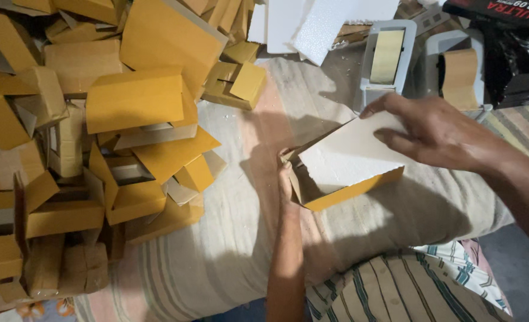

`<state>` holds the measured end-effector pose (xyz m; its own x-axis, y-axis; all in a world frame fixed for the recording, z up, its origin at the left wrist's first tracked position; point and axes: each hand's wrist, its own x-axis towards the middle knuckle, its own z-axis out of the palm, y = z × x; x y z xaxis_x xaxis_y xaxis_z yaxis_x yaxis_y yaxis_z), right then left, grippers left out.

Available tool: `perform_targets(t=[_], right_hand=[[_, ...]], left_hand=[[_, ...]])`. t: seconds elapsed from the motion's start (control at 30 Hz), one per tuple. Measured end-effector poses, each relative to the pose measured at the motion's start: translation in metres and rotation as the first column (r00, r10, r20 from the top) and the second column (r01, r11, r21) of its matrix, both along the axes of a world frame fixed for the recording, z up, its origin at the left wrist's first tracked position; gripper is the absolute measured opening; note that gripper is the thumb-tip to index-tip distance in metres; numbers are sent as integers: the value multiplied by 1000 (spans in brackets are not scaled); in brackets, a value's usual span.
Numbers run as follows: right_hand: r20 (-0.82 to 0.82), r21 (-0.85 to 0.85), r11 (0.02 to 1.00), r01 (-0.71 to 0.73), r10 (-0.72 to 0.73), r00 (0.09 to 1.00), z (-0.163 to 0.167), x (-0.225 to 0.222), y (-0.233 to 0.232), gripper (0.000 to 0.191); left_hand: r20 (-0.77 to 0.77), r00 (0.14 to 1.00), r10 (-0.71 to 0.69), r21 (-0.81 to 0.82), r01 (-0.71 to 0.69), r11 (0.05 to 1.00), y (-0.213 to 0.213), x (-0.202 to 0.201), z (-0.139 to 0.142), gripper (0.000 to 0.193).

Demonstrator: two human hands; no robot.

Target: The person sits on a bed and seals small yellow cardboard boxes. They fold box flaps, place white foam sheets inside some boxes, pull brown tape from a tape dispenser, apply the tape across the box seam, press it down, and set finished boxes on a pile beside them.

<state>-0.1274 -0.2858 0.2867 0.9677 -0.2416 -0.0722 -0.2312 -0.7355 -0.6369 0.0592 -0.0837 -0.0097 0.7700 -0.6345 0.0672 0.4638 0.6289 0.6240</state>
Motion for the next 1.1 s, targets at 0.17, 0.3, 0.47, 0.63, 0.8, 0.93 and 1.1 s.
perform_targets(t=[0.17, 0.3, 0.47, 0.63, 0.8, 0.93, 1.1], right_hand=[[41, 41, 986, 163, -164, 986, -39, 11, 13, 41], [87, 211, 953, 216, -239, 967, -62, 10, 15, 40], [268, -121, 982, 148, -111, 957, -89, 18, 11, 40], [42, -438, 885, 156, -154, 987, -120, 19, 6, 51], [48, -516, 849, 108, -97, 994, -134, 13, -3, 77], [25, -321, 942, 99, -97, 995, -139, 19, -17, 88], [6, -81, 992, 98, -98, 995, -140, 24, -31, 92]], left_hand=[[17, 997, -71, 54, 70, 996, -23, 2, 20, 48], [45, 995, -88, 50, 86, 995, -25, 0, 20, 48], [124, 990, -61, 91, 50, 995, -22, -2, 12, 50], [610, 791, 38, 336, -302, 892, 3, -3, 68, 49], [891, 179, -417, 430, -623, 653, 14, -28, 159, 41], [703, 65, -708, 648, -467, 601, -30, -49, 203, 68], [569, -38, -821, 667, -562, 489, -64, -62, 219, 103]])
